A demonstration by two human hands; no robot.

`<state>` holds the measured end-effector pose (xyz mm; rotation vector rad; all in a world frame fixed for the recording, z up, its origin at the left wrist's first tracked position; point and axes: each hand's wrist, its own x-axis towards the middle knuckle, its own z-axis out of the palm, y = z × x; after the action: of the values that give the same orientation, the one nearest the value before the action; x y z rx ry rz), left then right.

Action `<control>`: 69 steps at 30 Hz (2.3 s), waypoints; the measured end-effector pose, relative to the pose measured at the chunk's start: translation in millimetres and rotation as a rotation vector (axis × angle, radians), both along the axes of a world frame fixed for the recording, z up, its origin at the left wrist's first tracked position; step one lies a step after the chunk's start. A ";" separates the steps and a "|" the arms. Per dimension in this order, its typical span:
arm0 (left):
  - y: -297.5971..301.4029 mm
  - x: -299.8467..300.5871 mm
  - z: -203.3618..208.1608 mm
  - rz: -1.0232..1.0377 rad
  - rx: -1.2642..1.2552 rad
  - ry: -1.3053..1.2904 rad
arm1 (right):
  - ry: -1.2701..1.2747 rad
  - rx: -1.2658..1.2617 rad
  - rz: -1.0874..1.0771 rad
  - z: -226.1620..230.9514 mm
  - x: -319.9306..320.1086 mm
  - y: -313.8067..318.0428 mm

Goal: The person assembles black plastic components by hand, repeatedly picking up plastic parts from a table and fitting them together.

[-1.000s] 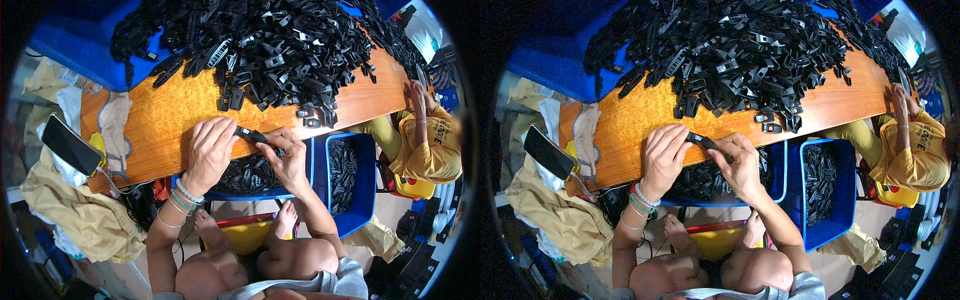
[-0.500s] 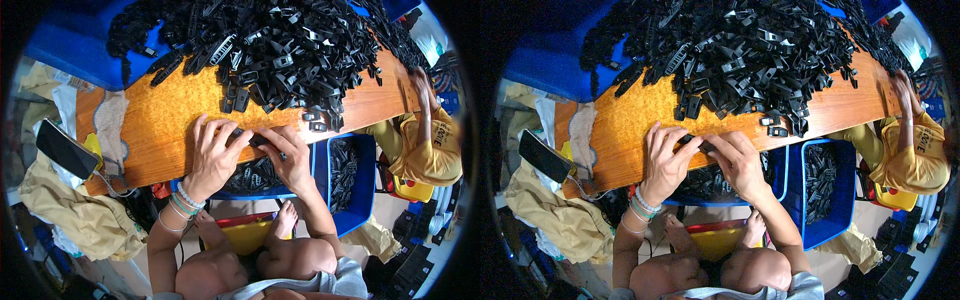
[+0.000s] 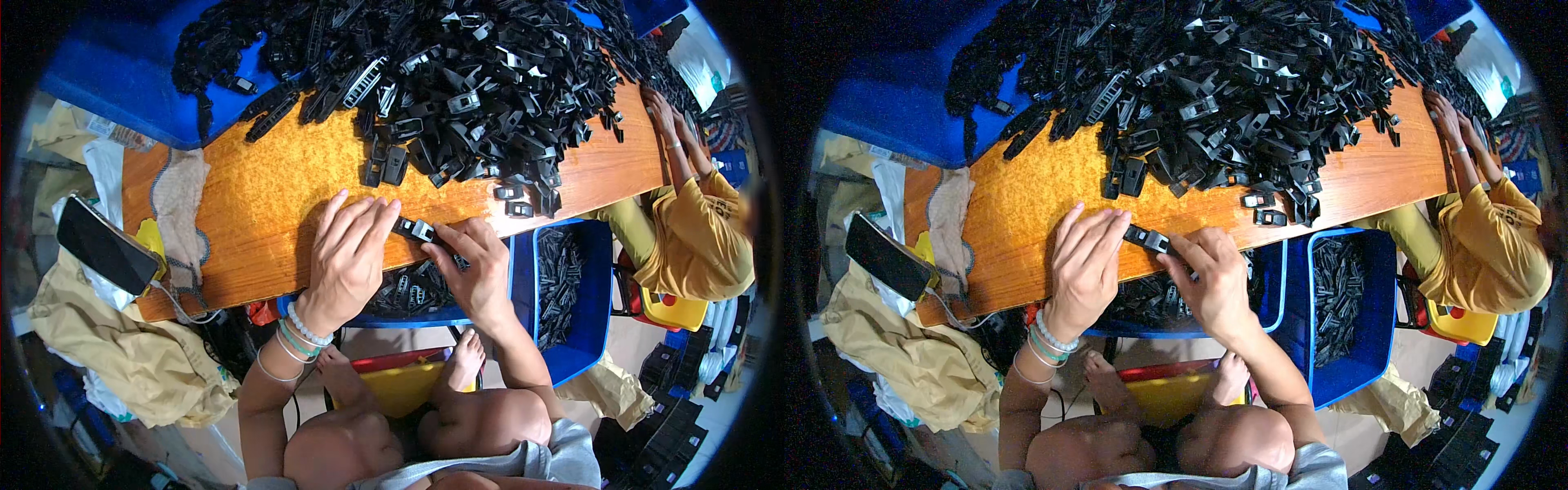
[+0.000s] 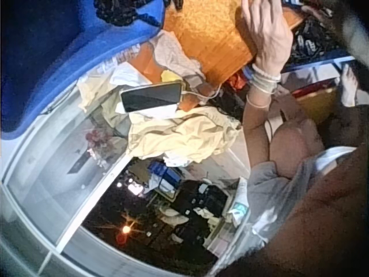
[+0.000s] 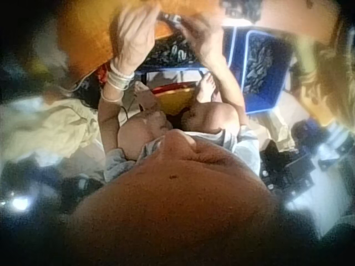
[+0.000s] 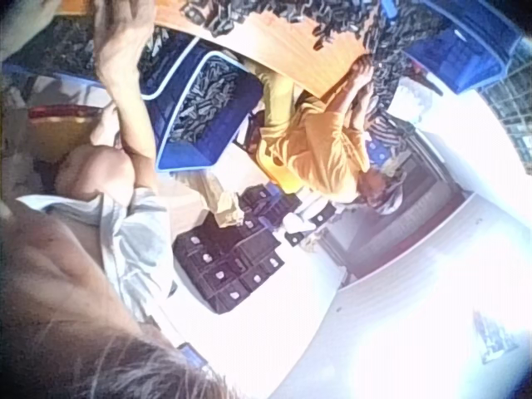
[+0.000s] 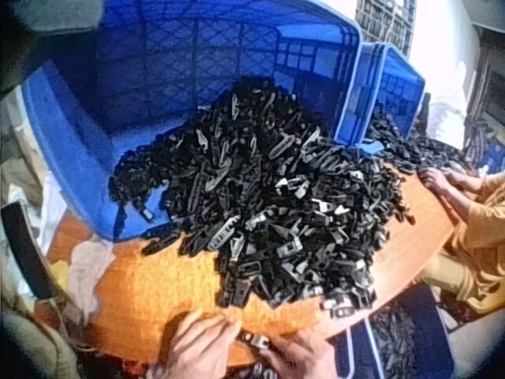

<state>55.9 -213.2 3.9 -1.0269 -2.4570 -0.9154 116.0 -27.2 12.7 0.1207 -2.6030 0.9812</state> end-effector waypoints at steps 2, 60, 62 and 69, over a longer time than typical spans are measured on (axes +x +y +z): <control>-1.1 0.1 2.3 -0.015 0.048 -0.003 | 0.027 0.062 -0.009 3.0 -1.4 -6.7; -4.3 -88.5 6.8 0.041 -0.283 -0.139 | -0.272 0.258 -0.091 83.7 -503.8 131.7; -7.0 -86.3 6.4 0.043 -0.272 -0.106 | -0.302 0.151 -0.010 76.5 -495.6 114.6; -9.4 -89.2 -0.3 0.068 -0.223 -0.024 | -0.418 0.401 0.019 67.0 -443.1 63.0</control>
<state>-33.3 -222.6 3.5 -0.9999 -2.6421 -0.6471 -327.0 35.9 79.7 0.0415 -3.1614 0.5164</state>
